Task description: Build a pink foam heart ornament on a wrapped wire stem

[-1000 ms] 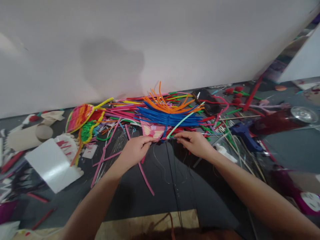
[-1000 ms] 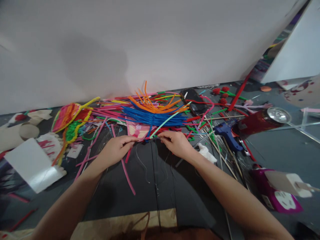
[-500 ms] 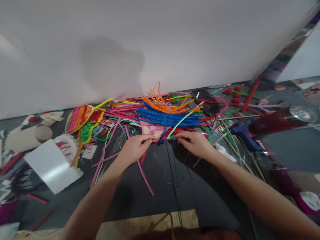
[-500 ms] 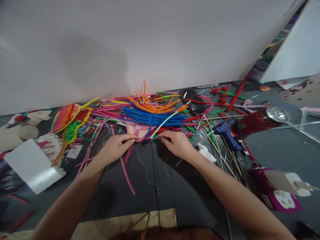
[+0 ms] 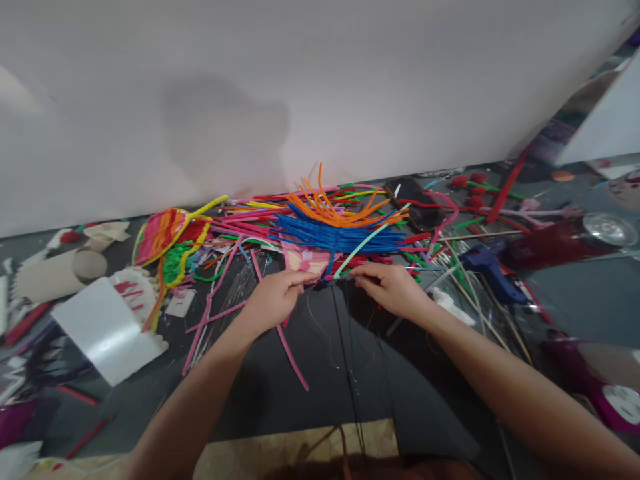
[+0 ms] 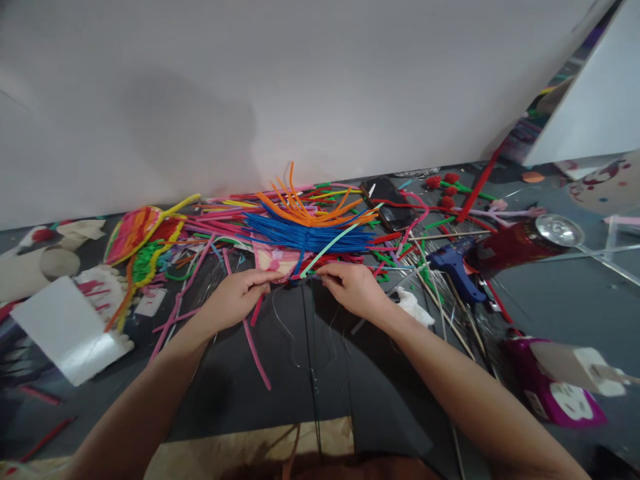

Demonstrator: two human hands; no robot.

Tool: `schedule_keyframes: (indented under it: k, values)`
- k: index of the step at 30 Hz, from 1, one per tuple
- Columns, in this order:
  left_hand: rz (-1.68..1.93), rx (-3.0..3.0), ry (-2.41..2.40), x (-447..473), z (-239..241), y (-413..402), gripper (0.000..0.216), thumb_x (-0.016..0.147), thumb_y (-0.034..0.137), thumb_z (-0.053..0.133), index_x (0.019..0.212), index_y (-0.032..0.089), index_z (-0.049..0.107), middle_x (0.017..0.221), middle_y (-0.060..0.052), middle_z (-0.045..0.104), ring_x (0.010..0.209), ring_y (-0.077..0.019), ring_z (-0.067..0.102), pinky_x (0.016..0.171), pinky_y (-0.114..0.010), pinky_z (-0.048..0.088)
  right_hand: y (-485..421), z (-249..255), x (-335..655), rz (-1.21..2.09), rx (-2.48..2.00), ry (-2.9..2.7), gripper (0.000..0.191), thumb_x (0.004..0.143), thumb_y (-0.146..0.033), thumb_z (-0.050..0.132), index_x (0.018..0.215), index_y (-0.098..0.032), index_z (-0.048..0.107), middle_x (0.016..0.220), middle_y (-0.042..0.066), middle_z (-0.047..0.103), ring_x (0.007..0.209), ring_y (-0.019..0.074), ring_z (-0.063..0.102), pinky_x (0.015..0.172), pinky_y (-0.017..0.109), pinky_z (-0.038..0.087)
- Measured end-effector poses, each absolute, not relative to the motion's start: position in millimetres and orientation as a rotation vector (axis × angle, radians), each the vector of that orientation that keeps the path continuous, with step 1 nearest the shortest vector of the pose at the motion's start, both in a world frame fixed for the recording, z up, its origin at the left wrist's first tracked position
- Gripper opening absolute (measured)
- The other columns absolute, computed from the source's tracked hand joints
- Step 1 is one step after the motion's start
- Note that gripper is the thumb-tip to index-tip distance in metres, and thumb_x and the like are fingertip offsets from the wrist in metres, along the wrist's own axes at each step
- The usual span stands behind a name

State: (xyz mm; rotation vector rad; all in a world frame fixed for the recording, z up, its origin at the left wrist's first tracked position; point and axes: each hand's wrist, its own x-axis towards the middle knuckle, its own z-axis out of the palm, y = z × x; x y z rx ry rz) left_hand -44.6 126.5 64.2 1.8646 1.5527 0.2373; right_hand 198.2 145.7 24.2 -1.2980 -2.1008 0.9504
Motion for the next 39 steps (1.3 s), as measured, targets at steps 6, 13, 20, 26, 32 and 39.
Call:
schedule_keyframes:
  k: [6, 13, 20, 26, 32, 39]
  values:
    - [0.209, 1.863, 1.532, -45.0, 60.8, 125.9, 0.048, 0.078, 0.010, 0.039, 0.115, 0.028, 0.064, 0.099, 0.000, 0.071, 0.084, -0.0148, 0.063, 0.076, -0.024, 0.045, 145.9, 25.6, 197.5, 0.945, -1.297, -2.113, 0.022, 0.082, -0.018, 0.052, 0.094, -0.022, 0.069, 0.089, 0.001, 0.074, 0.074, 0.0146, 0.068, 0.067, 0.023, 0.050]
    - [0.149, 1.855, 1.543, -40.5, 66.6, 126.6, 0.049, 0.078, 0.012, 0.040, 0.117, 0.029, 0.063, 0.093, 0.000, 0.071, 0.079, -0.0146, 0.061, 0.068, -0.024, 0.043, 145.7, 26.8, 196.6, 0.948, -1.293, -2.120, 0.022, 0.082, -0.018, 0.051, 0.094, -0.020, 0.069, 0.088, 0.002, 0.074, 0.074, 0.0148, 0.068, 0.068, 0.023, 0.050]
    - [0.154, 1.859, 1.526, -41.8, 65.9, 127.1, 0.051, 0.077, 0.011, 0.038, 0.117, 0.030, 0.063, 0.089, 0.000, 0.070, 0.077, -0.0147, 0.060, 0.070, -0.025, 0.043, 145.3, 28.3, 196.5, 0.948, -1.290, -2.116, 0.022, 0.082, -0.018, 0.050, 0.094, -0.022, 0.069, 0.087, 0.002, 0.074, 0.075, 0.0157, 0.068, 0.070, 0.025, 0.051]
    - [0.152, 1.857, 1.513, -43.4, 63.7, 126.6, 0.054, 0.077, 0.009, 0.036, 0.120, 0.030, 0.061, 0.084, 0.001, 0.068, 0.072, -0.0134, 0.058, 0.067, -0.022, 0.042, 145.0, 27.9, 196.5, 0.953, -1.286, -2.118, 0.022, 0.083, -0.018, 0.051, 0.093, -0.023, 0.069, 0.085, 0.001, 0.074, 0.075, 0.0153, 0.068, 0.068, 0.024, 0.050]
    - [0.154, 1.858, 1.527, -40.1, 65.4, 127.3, 0.053, 0.077, 0.010, 0.036, 0.118, 0.029, 0.063, 0.082, 0.001, 0.067, 0.071, -0.0128, 0.058, 0.064, -0.021, 0.040, 144.7, 27.4, 196.5, 0.966, -1.288, -2.108, 0.022, 0.083, -0.019, 0.050, 0.095, -0.019, 0.069, 0.085, 0.003, 0.073, 0.074, 0.0161, 0.068, 0.067, 0.024, 0.050]
    - [0.206, 1.831, 1.517, -36.7, 61.1, 128.7, 0.046, 0.080, 0.014, 0.040, 0.118, 0.027, 0.062, 0.089, 0.000, 0.070, 0.079, -0.0142, 0.062, 0.072, -0.023, 0.044, 144.2, 21.6, 198.8, 1.064, -1.277, -2.021, 0.022, 0.083, -0.018, 0.049, 0.096, -0.022, 0.067, 0.082, 0.001, 0.072, 0.068, 0.0144, 0.067, 0.063, 0.023, 0.051]
